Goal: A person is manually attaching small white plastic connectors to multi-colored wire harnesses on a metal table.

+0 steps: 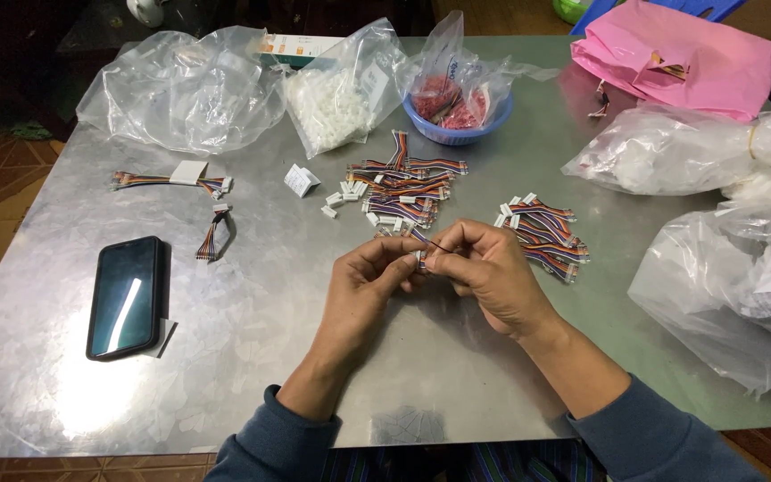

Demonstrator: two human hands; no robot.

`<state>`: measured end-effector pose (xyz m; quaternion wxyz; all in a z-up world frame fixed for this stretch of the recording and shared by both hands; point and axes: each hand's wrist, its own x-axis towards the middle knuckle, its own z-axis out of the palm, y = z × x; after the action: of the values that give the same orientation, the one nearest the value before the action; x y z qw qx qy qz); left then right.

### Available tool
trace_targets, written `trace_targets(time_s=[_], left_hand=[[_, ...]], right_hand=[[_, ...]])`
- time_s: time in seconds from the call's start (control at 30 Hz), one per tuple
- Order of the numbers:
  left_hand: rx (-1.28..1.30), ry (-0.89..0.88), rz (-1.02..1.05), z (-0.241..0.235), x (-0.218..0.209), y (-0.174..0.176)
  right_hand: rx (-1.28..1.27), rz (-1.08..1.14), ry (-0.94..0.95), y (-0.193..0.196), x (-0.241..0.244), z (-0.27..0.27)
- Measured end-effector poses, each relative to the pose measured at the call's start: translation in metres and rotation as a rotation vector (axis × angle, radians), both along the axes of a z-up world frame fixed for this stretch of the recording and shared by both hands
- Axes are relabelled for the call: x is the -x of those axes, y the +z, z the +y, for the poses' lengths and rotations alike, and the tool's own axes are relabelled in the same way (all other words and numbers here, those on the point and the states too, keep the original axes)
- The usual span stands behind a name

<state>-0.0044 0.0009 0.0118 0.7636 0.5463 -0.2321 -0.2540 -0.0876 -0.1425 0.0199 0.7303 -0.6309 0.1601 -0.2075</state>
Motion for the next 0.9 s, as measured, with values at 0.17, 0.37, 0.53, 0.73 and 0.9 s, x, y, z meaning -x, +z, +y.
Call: trace_targets(time_s=[0.17,0.37,0.53,0.73,0.9], left_hand=[[-0.020,0.000,-0.016,0.000,-0.001,-0.002],[-0.024,0.013,-0.002,0.001,-0.003,-0.005],[-0.030,0.013,0.002,0.001,-0.001,-0.004],[-0.017,-0.003,-0.002,-0.001,-0.004,-0.010],[-0.008,-0.005,0.002,0.000,-0.002,-0.008]], right_hand=[[0.015,0.008,0.004,0.000,0.001,0.001],[-0.036,-0.043,0.017,0.005,0.002,0.003],[-0.043,-0.061,-0.008,0.009,0.002,0.005],[0.026,-0.074,0.007,0.012,0.002,0.003],[0.043,-0.081,-0.007,0.010,0.002,0.004]])
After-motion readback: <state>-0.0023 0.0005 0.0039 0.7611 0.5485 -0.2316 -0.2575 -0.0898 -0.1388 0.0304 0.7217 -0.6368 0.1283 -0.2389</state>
